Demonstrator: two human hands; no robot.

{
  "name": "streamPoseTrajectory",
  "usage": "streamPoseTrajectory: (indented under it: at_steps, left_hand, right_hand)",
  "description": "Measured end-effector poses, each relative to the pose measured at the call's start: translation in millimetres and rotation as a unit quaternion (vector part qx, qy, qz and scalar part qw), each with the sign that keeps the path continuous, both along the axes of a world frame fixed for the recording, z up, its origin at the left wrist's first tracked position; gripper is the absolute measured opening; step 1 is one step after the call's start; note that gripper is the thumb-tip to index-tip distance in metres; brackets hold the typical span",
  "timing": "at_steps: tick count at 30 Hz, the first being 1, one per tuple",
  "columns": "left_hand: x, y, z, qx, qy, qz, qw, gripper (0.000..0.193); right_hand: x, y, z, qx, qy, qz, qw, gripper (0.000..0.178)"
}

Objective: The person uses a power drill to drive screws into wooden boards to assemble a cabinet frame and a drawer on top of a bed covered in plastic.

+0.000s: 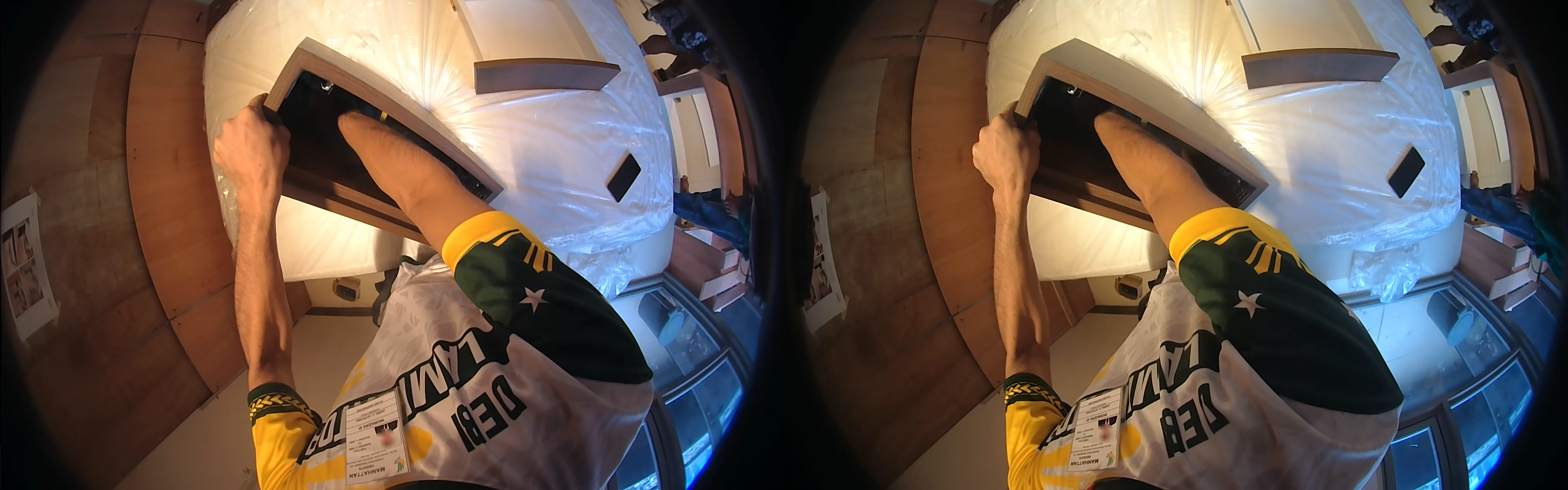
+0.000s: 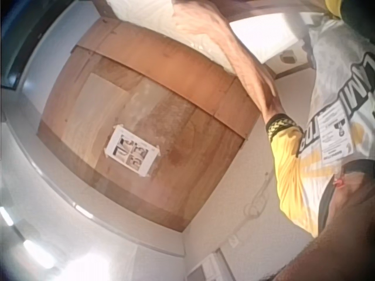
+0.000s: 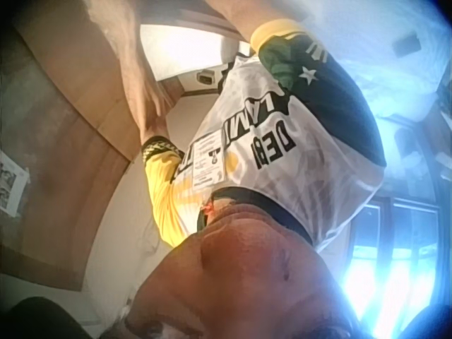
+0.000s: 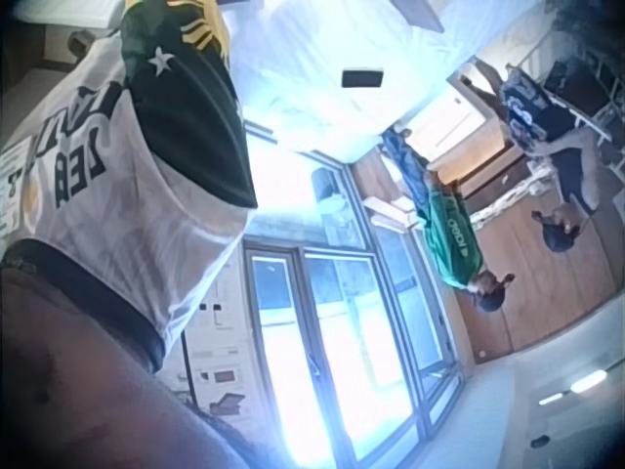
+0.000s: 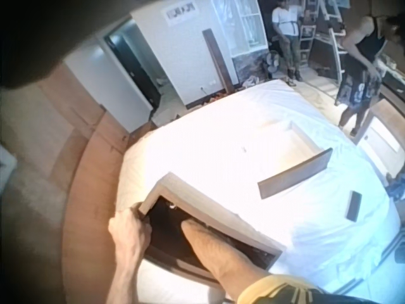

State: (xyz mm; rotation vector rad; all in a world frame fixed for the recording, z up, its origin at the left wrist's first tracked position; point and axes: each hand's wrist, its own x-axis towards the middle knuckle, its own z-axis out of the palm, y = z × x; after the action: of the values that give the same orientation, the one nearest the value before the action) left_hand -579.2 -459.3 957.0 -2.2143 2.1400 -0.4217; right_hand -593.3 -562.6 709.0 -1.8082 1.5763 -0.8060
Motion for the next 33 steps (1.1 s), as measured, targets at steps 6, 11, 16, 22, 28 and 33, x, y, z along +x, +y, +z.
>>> streamPoseTrajectory:
  at_steps: [6,11,16,22,28,33]
  left_hand:
    - [2,1,-2,-0.01,0.005,-0.002,1.0,0.041]
    - [0,6,0,-0.024,-0.007,0.003,1.0,0.038]
    - [-16,1,5,-0.022,-0.004,-0.029,0.999,0.036]
    - [12,-4,0,-0.035,-0.006,-0.013,0.999,0.038]
    - [14,-12,2,-0.044,-0.008,-0.026,0.999,0.034]
    - [7,-11,1,-0.049,0.018,-0.051,0.997,0.028]
  right_hand:
    - [0,-2,-2,0.005,-0.008,-0.004,1.0,0.035]
    - [6,-5,-5,0.005,-0.019,-0.01,1.0,0.035]
    - [10,-24,-38,-0.01,-0.081,-0.085,0.993,0.036]
    - [-71,88,2,0.034,-0.045,-0.032,0.998,0.02]
    - [-101,122,3,0.002,-0.155,-0.07,0.985,0.033]
    - [-104,115,5,0.004,-0.155,-0.062,0.986,0.03]
